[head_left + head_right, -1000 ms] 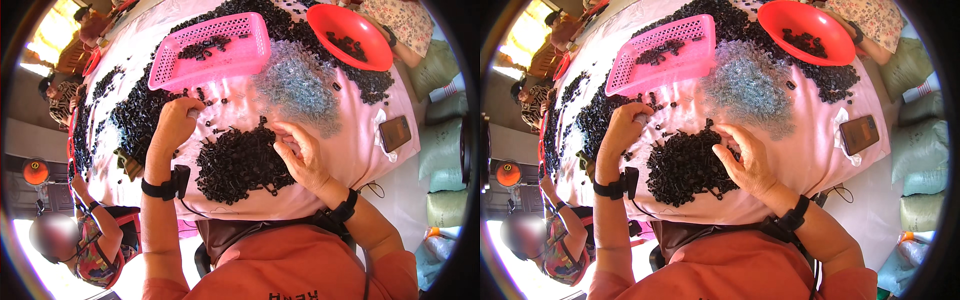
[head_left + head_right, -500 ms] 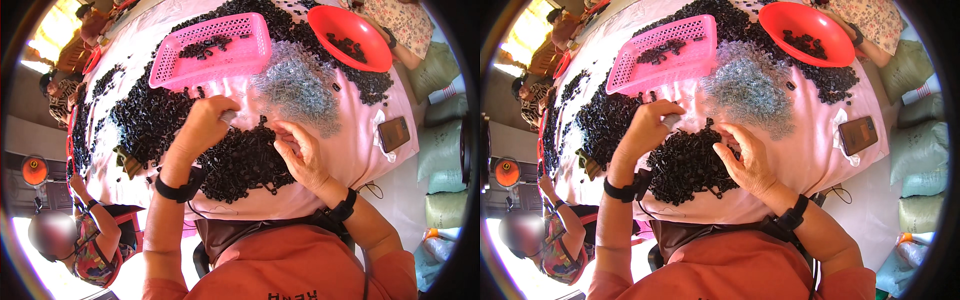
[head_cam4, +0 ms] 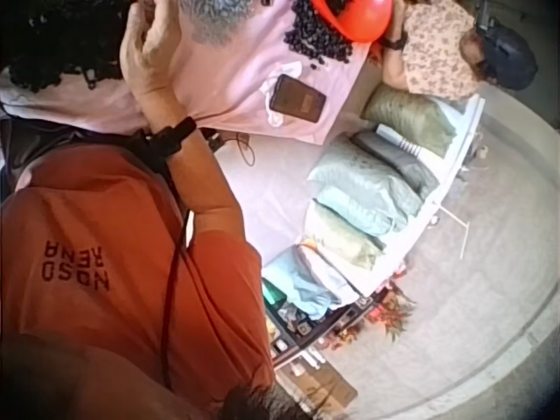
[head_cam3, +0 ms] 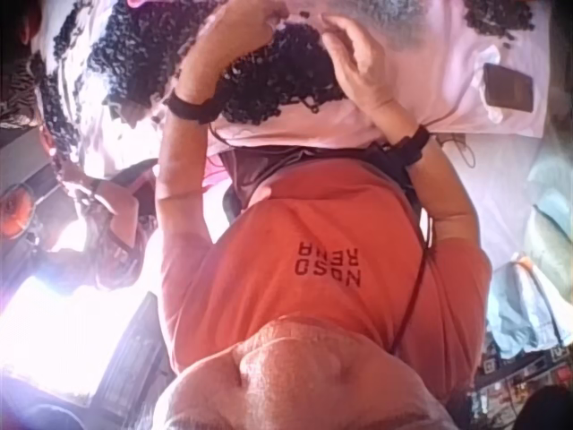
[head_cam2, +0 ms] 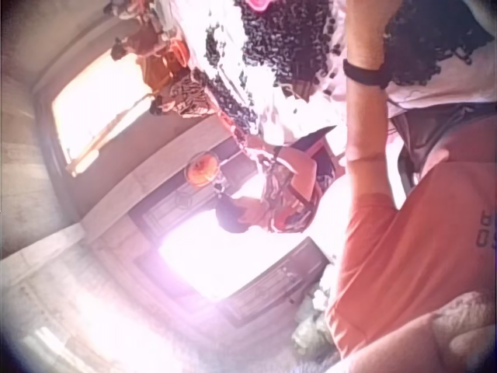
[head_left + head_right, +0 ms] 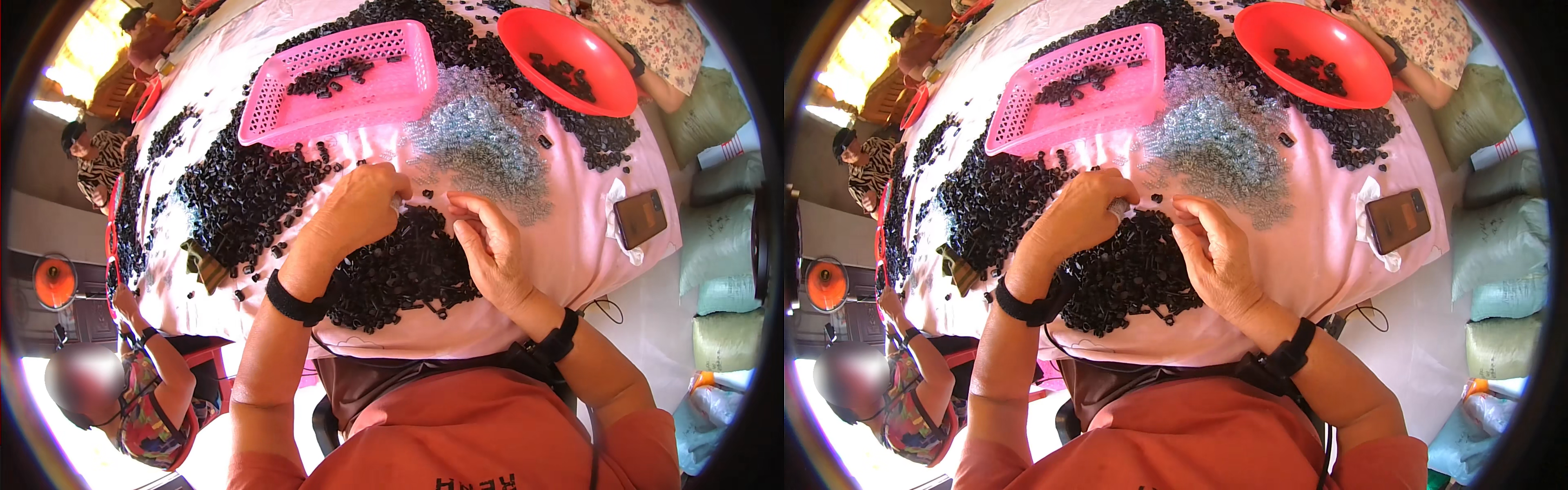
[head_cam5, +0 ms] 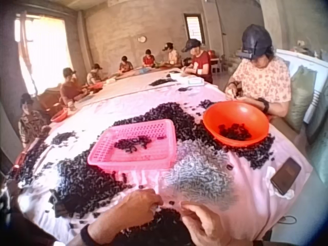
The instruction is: Sort small black plastic components on a table into groups or containers.
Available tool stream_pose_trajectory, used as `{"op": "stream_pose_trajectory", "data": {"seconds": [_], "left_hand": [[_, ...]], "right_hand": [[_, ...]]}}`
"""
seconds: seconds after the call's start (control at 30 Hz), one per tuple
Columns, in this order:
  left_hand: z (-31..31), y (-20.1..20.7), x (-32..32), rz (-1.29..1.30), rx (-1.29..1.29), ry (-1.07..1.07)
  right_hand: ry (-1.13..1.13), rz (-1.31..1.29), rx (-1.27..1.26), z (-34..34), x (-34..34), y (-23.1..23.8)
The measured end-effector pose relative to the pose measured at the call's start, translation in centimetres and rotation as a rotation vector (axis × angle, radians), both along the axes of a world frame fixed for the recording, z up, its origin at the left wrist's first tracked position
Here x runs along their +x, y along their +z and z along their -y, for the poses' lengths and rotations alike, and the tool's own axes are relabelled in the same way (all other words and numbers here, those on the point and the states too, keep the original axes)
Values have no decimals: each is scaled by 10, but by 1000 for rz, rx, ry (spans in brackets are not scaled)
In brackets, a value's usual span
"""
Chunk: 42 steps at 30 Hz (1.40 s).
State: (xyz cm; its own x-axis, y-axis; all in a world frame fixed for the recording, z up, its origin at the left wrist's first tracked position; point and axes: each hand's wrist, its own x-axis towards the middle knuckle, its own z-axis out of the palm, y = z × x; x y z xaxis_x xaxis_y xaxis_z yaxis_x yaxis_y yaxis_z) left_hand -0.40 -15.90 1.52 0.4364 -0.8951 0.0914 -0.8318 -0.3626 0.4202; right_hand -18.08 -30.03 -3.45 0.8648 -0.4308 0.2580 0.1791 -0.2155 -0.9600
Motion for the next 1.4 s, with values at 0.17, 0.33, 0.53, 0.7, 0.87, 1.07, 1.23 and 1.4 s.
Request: {"op": "stream_pose_trajectory", "data": {"seconds": [0.17,0.33,0.53,0.7,0.87,1.07,1.23,1.4], "left_hand": [[15,-5,-3,-56,-142,-101],[26,-8,-8,87,-63,-86],[27,-11,-4,-1,-67,-59],[-22,13,32,180,-75,211],[-52,34,6,-21,-129,259],[-60,43,-56,-225,32,-87],[-62,25,-67,-17,-20,0],[-62,16,-65,-89,-113,114]], "right_hand": [[-24,-10,29,1,1,-5],[-44,18,-6,2,1,-6],[-53,5,-39,2,1,-4],[-54,46,-117,3,1,-5],[-31,33,-24,2,1,-5],[8,29,8,-1,-1,-1],[2,6,-52,1,0,0],[-14,46,-94,2,2,-3]]}}
